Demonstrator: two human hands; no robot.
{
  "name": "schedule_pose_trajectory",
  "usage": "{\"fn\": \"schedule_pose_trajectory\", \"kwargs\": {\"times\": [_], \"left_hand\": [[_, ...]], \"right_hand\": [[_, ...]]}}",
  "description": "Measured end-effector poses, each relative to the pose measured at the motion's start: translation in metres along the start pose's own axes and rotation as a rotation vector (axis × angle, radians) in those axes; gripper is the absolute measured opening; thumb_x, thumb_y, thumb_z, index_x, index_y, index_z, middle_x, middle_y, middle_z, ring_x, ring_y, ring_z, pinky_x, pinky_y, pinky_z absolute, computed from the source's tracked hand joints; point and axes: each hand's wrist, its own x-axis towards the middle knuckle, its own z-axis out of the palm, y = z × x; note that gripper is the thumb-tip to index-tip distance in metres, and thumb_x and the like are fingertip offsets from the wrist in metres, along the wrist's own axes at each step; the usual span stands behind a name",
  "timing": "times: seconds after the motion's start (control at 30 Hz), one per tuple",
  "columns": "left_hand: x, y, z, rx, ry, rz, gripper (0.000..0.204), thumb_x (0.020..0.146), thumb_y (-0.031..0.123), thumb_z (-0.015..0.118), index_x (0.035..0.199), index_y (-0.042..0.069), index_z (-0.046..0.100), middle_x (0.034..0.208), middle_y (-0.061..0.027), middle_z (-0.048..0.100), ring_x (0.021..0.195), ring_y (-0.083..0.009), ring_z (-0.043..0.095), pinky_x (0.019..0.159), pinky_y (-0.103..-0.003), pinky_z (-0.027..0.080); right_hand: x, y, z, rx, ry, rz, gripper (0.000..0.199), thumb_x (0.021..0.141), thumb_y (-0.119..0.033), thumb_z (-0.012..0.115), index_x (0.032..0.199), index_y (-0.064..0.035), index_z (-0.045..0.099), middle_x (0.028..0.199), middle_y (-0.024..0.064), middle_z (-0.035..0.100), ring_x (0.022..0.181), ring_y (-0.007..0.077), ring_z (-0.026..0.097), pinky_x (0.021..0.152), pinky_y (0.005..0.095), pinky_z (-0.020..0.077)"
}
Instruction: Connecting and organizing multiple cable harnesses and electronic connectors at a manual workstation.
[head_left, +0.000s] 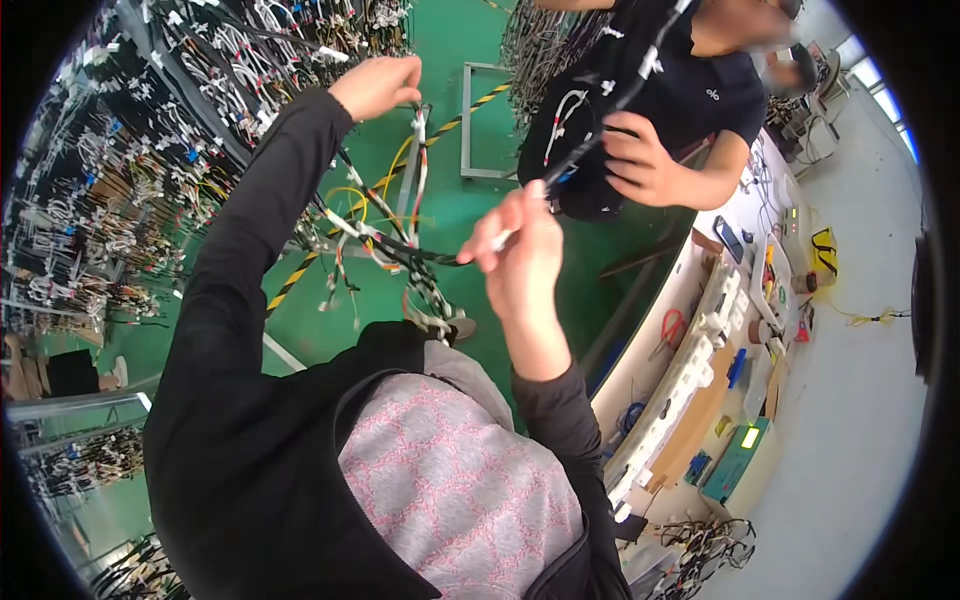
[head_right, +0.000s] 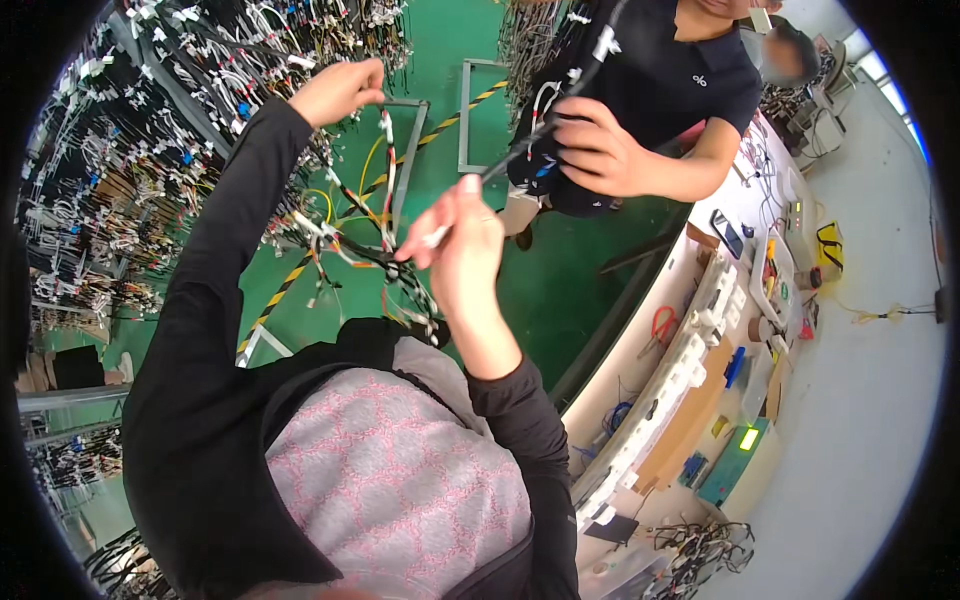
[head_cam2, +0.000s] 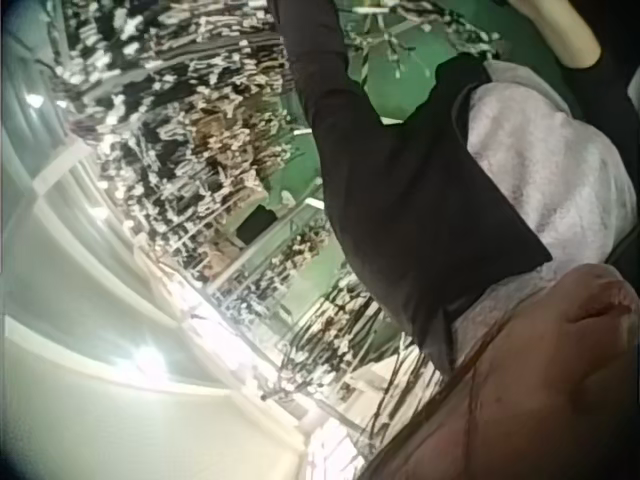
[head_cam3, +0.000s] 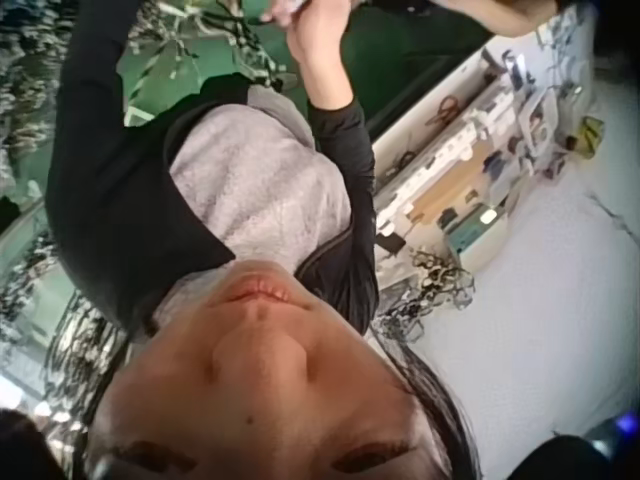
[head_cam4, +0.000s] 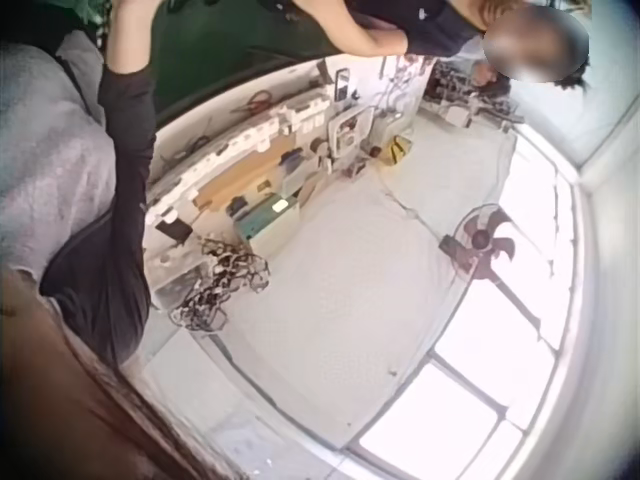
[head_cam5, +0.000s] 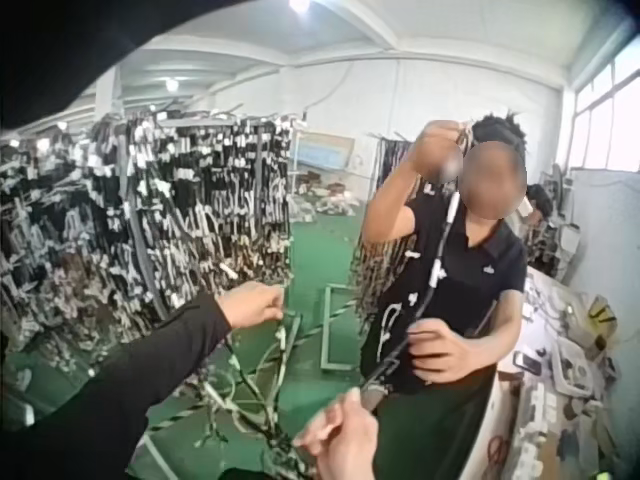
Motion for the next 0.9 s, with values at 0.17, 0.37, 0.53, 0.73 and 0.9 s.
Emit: {"fn": "schedule_pose_trajectory", "kwargs": {"times": [0.17, 0.37, 0.53, 0.73, 0.9], "left_hand": [[-0.004, -0.064, 0.023, 0.225, 0.232, 0.068, 0.023, 0.089, 0.023, 0.067, 0.096, 0.005, 0.054, 0.095, -0.0128, 0.062, 0.094, -0.0323, 0.06, 0.08, -0.042, 0.047], [-0.102, 0.017, 0.004, -0.172, -0.278, -0.283, 0.037, 0.091, 0.036, 0.065, 0.109, 0.003, 0.064, 0.112, -0.0161, 0.062, 0.111, -0.0323, 0.058, 0.094, -0.04, 0.046], [-0.095, 0.031, 0.046, -0.185, 0.039, -0.166, 0.073, 0.088, 0.042, 0.07, 0.14, 0.001, 0.04, 0.141, -0.0204, 0.043, 0.129, -0.0341, 0.046, 0.106, -0.041, 0.04], [0.036, 0.042, 0.088, -0.573, 0.593, -0.168, 0.114, 0.075, 0.048, 0.081, 0.15, -0.008, 0.015, 0.149, -0.0279, 0.028, 0.14, -0.0387, 0.028, 0.116, -0.043, 0.024], [0.105, 0.088, 0.074, -1.132, -0.225, 0.317, 0.036, 0.095, 0.028, 0.063, 0.111, -0.004, 0.06, 0.1, -0.0094, 0.067, 0.093, -0.0177, 0.065, 0.085, -0.029, 0.05]], "right_hand": [[-0.01, -0.008, -0.013, -0.308, 0.177, -0.294, 0.053, 0.105, -0.044, 0.037, 0.063, -0.0121, 0.038, 0.047, 0.0033, 0.043, 0.038, 0.0113, 0.04, 0.038, 0.0248, 0.0307], [0.001, -0.084, -0.087, -0.848, 0.355, -0.746, 0.049, 0.106, -0.027, 0.042, 0.06, -0.008, 0.044, 0.051, 0.0001, 0.046, 0.045, 0.0078, 0.04, 0.045, 0.0238, 0.0265], [0.012, -0.157, -0.175, -0.635, 0.62, -0.729, 0.034, 0.101, -0.03, 0.051, 0.091, 0.0001, 0.063, 0.066, -0.0009, 0.053, 0.054, 0.0054, 0.047, 0.05, 0.0193, 0.0386], [0.016, -0.129, -0.211, -1.107, 0.843, -0.734, 0.06, 0.087, -0.023, 0.073, 0.131, 0.0056, 0.044, 0.116, 0.0198, 0.055, 0.105, 0.0261, 0.055, 0.097, 0.0371, 0.0422], [-0.037, -0.086, -0.198, -0.942, 0.782, -0.579, 0.063, 0.09, -0.016, 0.068, 0.143, -0.0019, 0.037, 0.14, 0.0218, 0.046, 0.134, 0.0283, 0.043, 0.111, 0.039, 0.0337]]}}
